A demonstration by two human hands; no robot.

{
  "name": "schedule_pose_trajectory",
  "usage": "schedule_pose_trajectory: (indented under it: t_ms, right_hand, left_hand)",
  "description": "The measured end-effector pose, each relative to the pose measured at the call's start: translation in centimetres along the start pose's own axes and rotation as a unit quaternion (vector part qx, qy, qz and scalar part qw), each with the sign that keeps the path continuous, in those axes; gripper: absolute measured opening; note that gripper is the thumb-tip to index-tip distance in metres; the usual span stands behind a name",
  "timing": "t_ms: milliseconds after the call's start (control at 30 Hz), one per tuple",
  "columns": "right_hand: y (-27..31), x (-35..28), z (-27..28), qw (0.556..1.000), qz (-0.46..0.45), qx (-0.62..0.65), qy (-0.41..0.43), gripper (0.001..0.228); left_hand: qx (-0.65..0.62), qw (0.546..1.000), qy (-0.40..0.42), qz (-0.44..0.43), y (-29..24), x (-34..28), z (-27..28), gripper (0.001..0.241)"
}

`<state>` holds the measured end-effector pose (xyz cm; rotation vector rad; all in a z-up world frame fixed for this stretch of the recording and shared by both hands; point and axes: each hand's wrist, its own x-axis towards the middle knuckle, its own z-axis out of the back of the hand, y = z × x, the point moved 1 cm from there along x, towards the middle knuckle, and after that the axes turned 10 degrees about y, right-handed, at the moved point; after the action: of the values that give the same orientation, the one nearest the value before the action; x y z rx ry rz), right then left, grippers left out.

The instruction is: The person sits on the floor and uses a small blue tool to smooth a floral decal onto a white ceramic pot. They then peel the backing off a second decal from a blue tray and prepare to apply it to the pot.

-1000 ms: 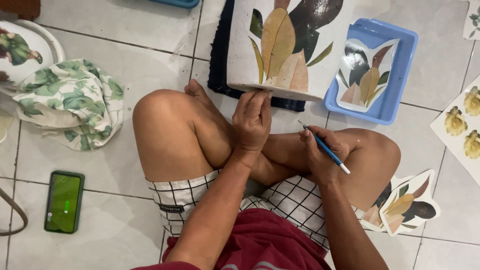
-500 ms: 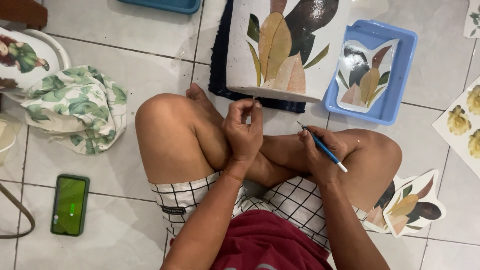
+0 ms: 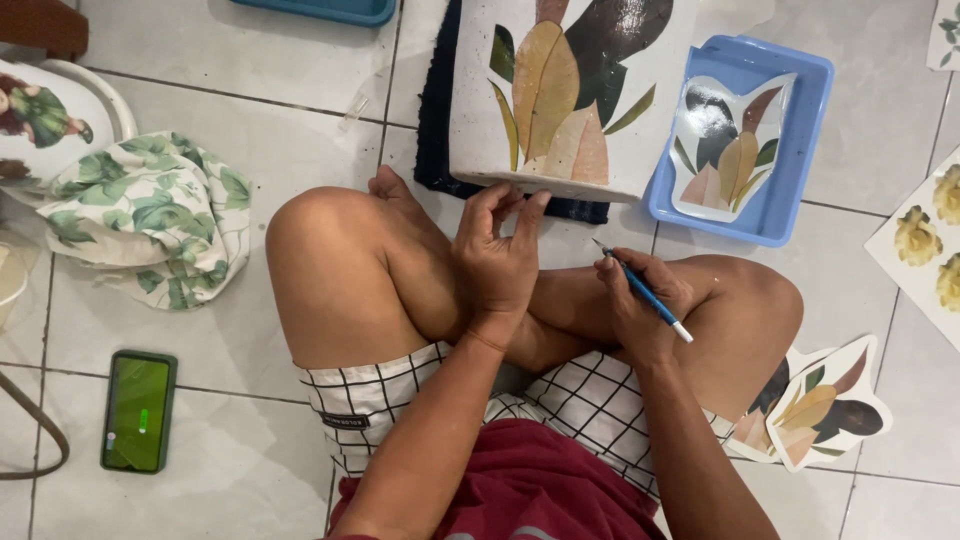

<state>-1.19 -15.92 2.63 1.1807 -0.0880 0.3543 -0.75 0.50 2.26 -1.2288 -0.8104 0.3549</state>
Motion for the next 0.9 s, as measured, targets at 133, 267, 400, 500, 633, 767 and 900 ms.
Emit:
schedule_pose_trajectory:
  t_ms: [133,267,400,500,633,767,900]
  right_hand:
    - [0.0,0.1,0.0,1.0,-0.002,0.003,0.003,0.009]
    - [-0.1,0.1,0.2,1.0,0.002,-0.001,0.005,0.01]
    - [-0.1,0.1,0.2,1.0,0.004,-0.004,0.002,0.009]
    - [0.1,0.1,0.2,1.0,-0.003,0.016,-0.003,0.009]
    - [0.0,0.1,0.4,1.0,-0.017,0.011,0.009,0.011]
    - [-0.4,0.2,0.4,1.0,-0.015,0.009,0.011,0.011]
    - [0.1,0.1,0.5,1.0,-0.022,0.017,0.01,0.014]
  left_hand:
    - [0.013,1.0,-0.024,0.005,0.7,-0.3,-1.0,0.016]
    - [-0.011,0.999,-0.04,0.019,0.7,-0.6,-1.4,0.007]
    - [0.013,0.998,0.006,0.056,-0.2,-0.4,-0.3,0.006]
    - [-0.091,0.99,0.014,0.108,0.9,-1.4,0.2,0.018]
    - [-0.202,0.951,0.103,0.211,-1.0,-1.6,3.6,0.014]
    - [-0.376,0.848,0.124,0.351,-2.0,-1.6,5.7,0.019]
    - [-0.407,0.831,0.135,0.355,-2.0,-1.9,6.5,0.021]
